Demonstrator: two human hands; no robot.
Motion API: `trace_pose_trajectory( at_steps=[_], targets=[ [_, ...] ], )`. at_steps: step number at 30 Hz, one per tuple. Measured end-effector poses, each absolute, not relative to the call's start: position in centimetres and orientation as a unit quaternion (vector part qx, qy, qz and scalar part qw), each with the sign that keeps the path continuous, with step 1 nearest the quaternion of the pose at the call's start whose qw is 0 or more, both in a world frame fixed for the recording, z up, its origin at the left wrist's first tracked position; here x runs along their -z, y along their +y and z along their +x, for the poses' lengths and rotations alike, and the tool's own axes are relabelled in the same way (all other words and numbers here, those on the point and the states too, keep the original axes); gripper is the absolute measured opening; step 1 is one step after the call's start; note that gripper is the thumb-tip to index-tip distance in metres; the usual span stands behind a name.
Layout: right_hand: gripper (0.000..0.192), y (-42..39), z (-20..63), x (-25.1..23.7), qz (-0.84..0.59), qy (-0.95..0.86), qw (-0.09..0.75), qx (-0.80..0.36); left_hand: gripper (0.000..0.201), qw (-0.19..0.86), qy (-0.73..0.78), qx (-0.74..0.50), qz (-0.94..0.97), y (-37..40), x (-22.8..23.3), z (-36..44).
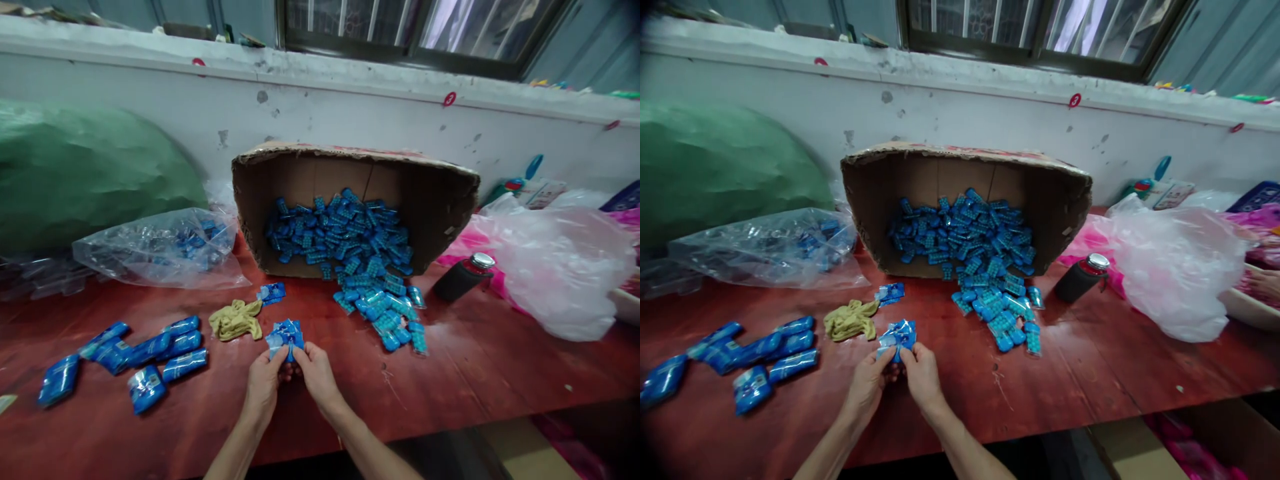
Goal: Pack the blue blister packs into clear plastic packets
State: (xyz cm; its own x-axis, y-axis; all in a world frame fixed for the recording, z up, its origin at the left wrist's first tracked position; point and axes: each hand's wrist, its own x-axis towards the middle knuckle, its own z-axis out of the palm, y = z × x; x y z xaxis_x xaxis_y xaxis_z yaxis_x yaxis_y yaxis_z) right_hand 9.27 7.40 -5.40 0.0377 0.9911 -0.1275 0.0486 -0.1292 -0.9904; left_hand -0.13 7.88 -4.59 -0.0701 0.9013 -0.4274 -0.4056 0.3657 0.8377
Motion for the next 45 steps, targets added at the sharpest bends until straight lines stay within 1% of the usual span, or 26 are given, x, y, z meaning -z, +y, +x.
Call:
trace_pose_trajectory(
  at_steps=[3, 7, 9, 11, 12, 16, 20, 24, 25, 28, 30, 32, 35, 37, 39, 42, 43, 45],
  targets=[
    [0.034, 6.9, 9.3, 5.5, -0.574, -0.51, 0.443, -0.463, 0.031, 0.659, 0.518, -0.498, 0.222, 7.8, 4.3, -0.2],
    [0.032, 7.2, 11.2, 3.7, -0.591, -0.595, 0.378, -0.392, 0.033, 0.707, 0.495, -0.456, 0.218, 7.6, 3.5, -1.0],
    [0.027, 8.3, 13.0, 2.6, -0.61, -0.627, 0.348, -0.335, 0.031, 0.717, 0.496, -0.445, 0.205, 7.5, 3.1, -1.4],
    [0.019, 10.2, 15.0, 1.8, -0.654, -0.633, 0.328, -0.254, 0.027, 0.72, 0.503, -0.44, 0.187, 7.4, 3.0, -1.6],
    [0.019, 11.3, 15.9, 1.6, -0.677, -0.63, 0.314, -0.215, 0.025, 0.723, 0.505, -0.437, 0.179, 7.3, 3.0, -1.6],
    [0.027, 14.1, 17.9, 2.2, -0.734, -0.624, 0.242, -0.116, 0.021, 0.746, 0.488, -0.425, 0.159, 6.7, 3.2, -1.7],
    [0.025, 12.8, 17.2, 3.1, -0.732, -0.652, 0.177, -0.084, 0.019, 0.763, 0.475, -0.414, 0.145, 6.3, 3.3, -2.2],
    [0.014, 10.1, 16.2, 2.9, -0.71, -0.686, 0.131, -0.09, 0.016, 0.773, 0.474, -0.398, 0.139, 6.1, 3.3, -2.8],
    [0.013, 9.8, 16.0, 2.8, -0.706, -0.691, 0.124, -0.096, 0.016, 0.773, 0.474, -0.398, 0.14, 6.1, 3.3, -2.8],
    [0.021, 10.0, 15.8, 2.4, -0.699, -0.694, 0.118, -0.127, 0.018, 0.766, 0.481, -0.402, 0.142, 5.9, 3.3, -2.7],
    [0.024, 10.8, 15.7, 2.2, -0.697, -0.689, 0.123, -0.154, 0.02, 0.76, 0.488, -0.404, 0.14, 5.8, 3.3, -2.6],
    [0.021, 11.5, 15.8, 2.0, -0.691, -0.685, 0.139, -0.187, 0.022, 0.756, 0.491, -0.408, 0.14, 5.6, 3.2, -2.6],
    [0.018, 11.6, 15.9, 1.4, -0.668, -0.678, 0.18, -0.249, 0.023, 0.747, 0.499, -0.418, 0.134, 5.6, 3.0, -2.5],
    [0.022, 10.8, 16.0, 0.8, -0.647, -0.673, 0.206, -0.293, 0.023, 0.74, 0.503, -0.428, 0.129, 5.6, 3.0, -2.3],
    [0.027, 9.5, 15.8, 0.3, -0.603, -0.637, 0.282, -0.388, 0.024, 0.735, 0.504, -0.434, 0.129, 5.7, 3.0, -2.1],
    [0.031, 7.7, 15.2, -0.1, -0.483, -0.505, 0.442, -0.562, 0.026, 0.737, 0.5, -0.432, 0.139, 5.7, 3.2, -1.8],
    [0.031, 7.3, 15.0, -0.1, -0.45, -0.465, 0.477, -0.595, 0.027, 0.738, 0.497, -0.433, 0.144, 5.7, 3.2, -1.8],
    [0.032, 6.8, 14.6, 0.1, -0.428, -0.432, 0.503, -0.614, 0.028, 0.739, 0.489, -0.438, 0.155, 5.6, 3.3, -1.7]
  ],
)
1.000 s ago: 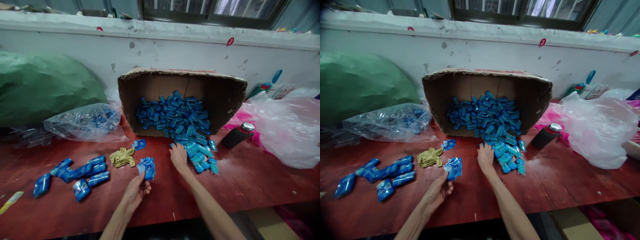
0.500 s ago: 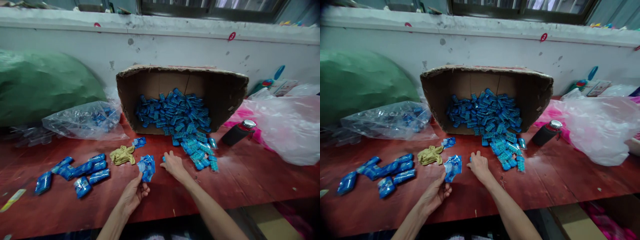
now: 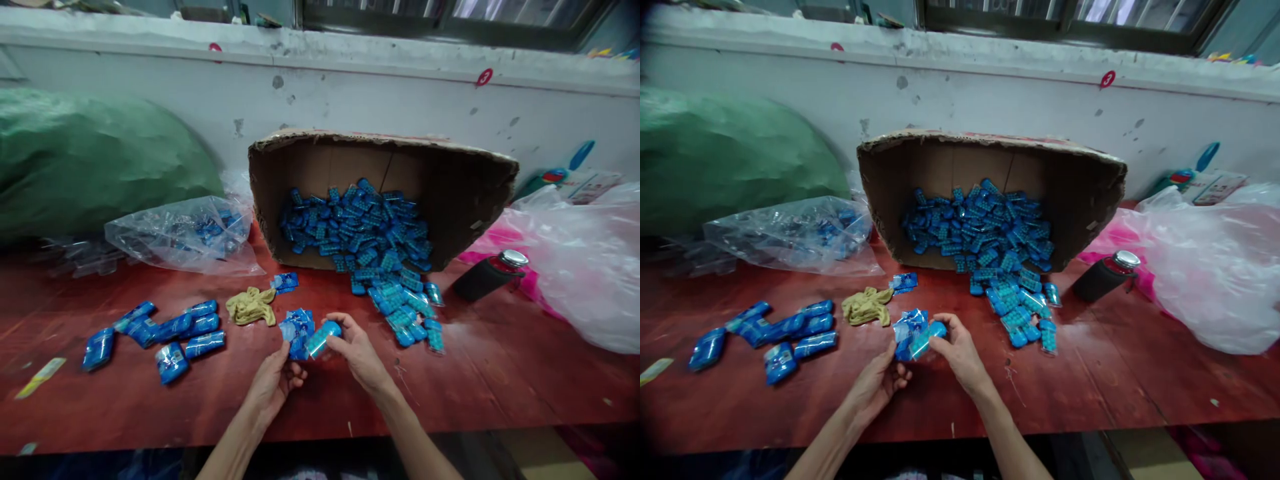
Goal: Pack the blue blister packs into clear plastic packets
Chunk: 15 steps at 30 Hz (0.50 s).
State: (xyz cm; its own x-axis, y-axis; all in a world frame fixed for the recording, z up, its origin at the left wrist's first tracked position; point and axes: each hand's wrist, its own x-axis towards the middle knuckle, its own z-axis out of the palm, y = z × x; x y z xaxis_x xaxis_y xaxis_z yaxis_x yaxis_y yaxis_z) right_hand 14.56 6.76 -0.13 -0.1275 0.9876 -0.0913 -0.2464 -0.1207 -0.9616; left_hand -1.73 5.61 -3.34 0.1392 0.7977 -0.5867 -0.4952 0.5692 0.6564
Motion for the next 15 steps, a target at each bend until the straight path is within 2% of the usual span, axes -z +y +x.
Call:
trace_pose_trajectory(
  at_steps=[15],
  targets=[
    [0.037, 4.8, 13.5, 0.9, -0.468, -0.474, 0.548, -0.505, 0.033, 0.696, 0.49, -0.47, 0.233, 5.9, 2.7, -1.9]
  ],
)
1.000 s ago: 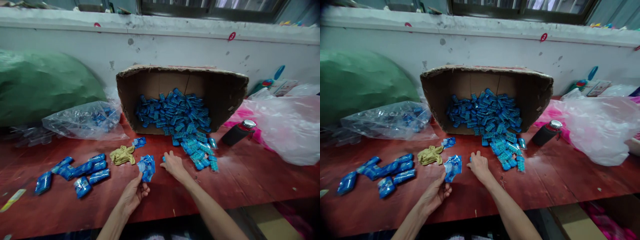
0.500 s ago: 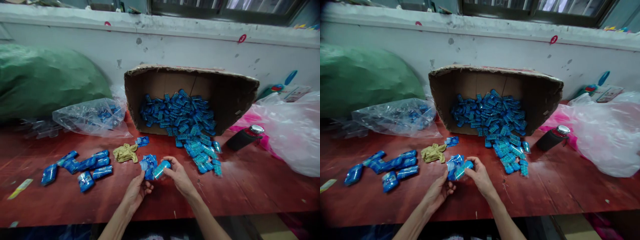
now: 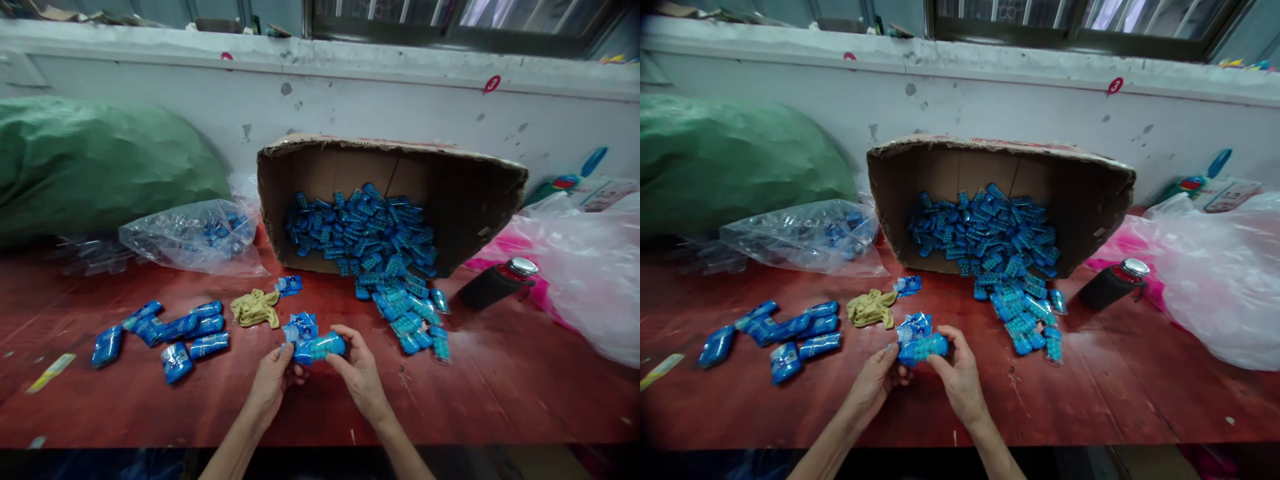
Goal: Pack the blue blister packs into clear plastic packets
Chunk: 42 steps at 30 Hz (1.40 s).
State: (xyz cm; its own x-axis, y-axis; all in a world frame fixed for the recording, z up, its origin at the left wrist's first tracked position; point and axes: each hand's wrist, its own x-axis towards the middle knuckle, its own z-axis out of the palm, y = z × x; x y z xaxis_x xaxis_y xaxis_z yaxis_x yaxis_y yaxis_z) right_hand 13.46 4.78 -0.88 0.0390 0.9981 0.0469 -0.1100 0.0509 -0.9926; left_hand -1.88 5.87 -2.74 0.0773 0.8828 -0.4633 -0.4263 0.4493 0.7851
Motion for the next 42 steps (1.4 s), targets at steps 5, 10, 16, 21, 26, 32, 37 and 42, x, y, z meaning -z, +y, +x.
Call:
trace_pose_trajectory(
  at_steps=[5, 10, 16, 21, 26, 32, 37, 42],
  targets=[
    [0.034, 3.9, 12.3, 2.6, -0.492, -0.484, 0.574, -0.44, 0.033, 0.663, 0.514, -0.494, 0.227, 6.2, 2.9, -1.5],
    [0.025, 2.9, 11.2, 4.4, -0.521, -0.554, 0.565, -0.319, 0.028, 0.733, 0.464, -0.474, 0.15, 5.9, 2.2, -0.9],
    [0.032, 2.9, 11.4, 3.1, -0.485, -0.605, 0.521, -0.357, 0.018, 0.752, 0.46, -0.457, 0.123, 6.0, 1.9, -1.4],
    [0.028, 3.6, 12.3, 2.0, -0.44, -0.511, 0.502, -0.542, 0.018, 0.789, 0.421, -0.422, 0.15, 6.3, 1.7, -2.4],
    [0.048, 4.3, 12.6, 2.3, -0.381, -0.45, 0.513, -0.624, 0.017, 0.826, 0.364, -0.403, 0.152, 6.1, 1.3, -2.5],
    [0.053, 4.6, 13.1, 1.9, -0.315, -0.442, 0.491, -0.682, 0.022, 0.859, 0.286, -0.396, 0.153, 5.8, 1.0, -2.1],
    [0.051, 4.9, 13.3, 2.2, -0.324, -0.435, 0.492, -0.681, 0.015, 0.856, 0.297, -0.401, 0.131, 5.4, 1.6, -1.4],
    [0.047, 4.8, 13.2, 2.4, -0.339, -0.451, 0.498, -0.658, 0.012, 0.831, 0.341, -0.422, 0.119, 4.8, 1.9, -0.7]
  ],
)
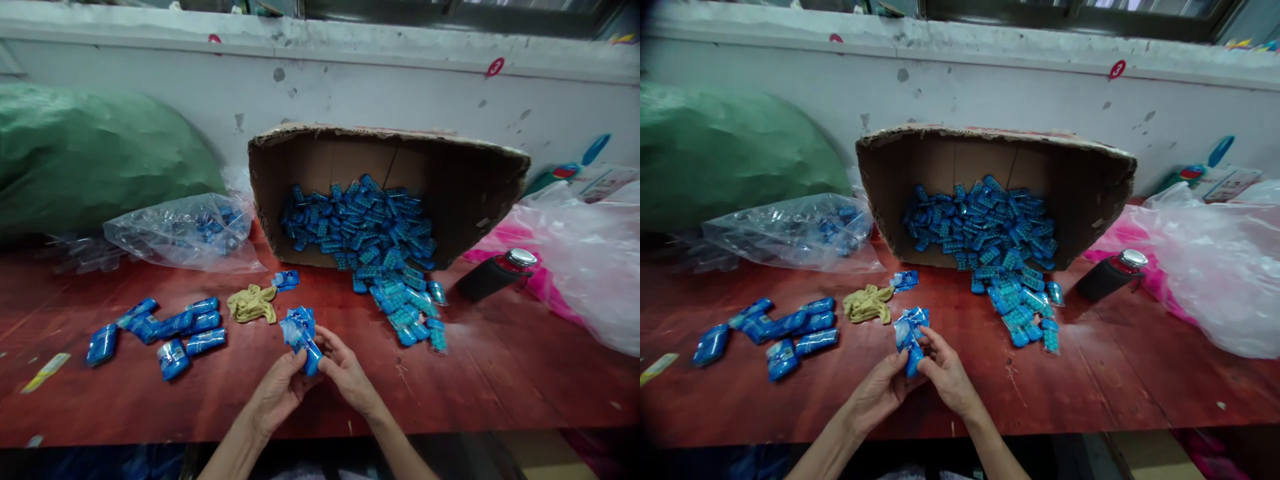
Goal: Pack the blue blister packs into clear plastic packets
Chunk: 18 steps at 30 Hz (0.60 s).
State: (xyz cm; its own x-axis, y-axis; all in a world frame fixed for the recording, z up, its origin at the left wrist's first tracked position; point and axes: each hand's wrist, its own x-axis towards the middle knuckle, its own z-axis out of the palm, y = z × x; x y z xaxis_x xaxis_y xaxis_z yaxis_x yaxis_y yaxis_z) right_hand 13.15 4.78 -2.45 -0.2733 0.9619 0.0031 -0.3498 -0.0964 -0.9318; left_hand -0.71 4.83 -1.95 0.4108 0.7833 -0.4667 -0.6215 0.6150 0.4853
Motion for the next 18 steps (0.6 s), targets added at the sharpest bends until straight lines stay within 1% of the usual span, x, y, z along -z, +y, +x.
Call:
trace_pose_trajectory(
  at_steps=[4, 8, 11, 14, 15, 16, 18],
  targets=[
    [0.044, 4.4, 12.8, 2.6, -0.37, -0.463, 0.507, -0.626, 0.01, 0.813, 0.372, -0.437, 0.097, 4.2, 1.8, 0.3],
    [0.043, 4.3, 12.8, 2.9, -0.373, -0.478, 0.507, -0.612, 0.014, 0.809, 0.366, -0.452, 0.081, 4.3, 0.7, 0.2],
    [0.04, 4.7, 13.1, 3.1, -0.387, -0.51, 0.488, -0.593, 0.02, 0.759, 0.369, -0.535, 0.045, 5.7, -1.1, -2.4],
    [0.031, 5.6, 13.4, 3.2, -0.451, -0.579, 0.441, -0.517, 0.041, 0.664, 0.36, -0.655, 0.019, 7.4, -3.0, -6.2],
    [0.029, 6.1, 13.4, 3.1, -0.473, -0.607, 0.424, -0.478, 0.044, 0.647, 0.361, -0.672, 0.019, 7.8, -3.3, -7.2],
    [0.027, 6.6, 13.4, 3.0, -0.491, -0.636, 0.405, -0.437, 0.042, 0.637, 0.367, -0.677, 0.026, 8.0, -3.5, -7.8],
    [0.025, 7.9, 13.1, 2.6, -0.521, -0.688, 0.362, -0.352, 0.031, 0.64, 0.399, -0.654, 0.06, 8.0, -3.1, -8.0]
  ],
)
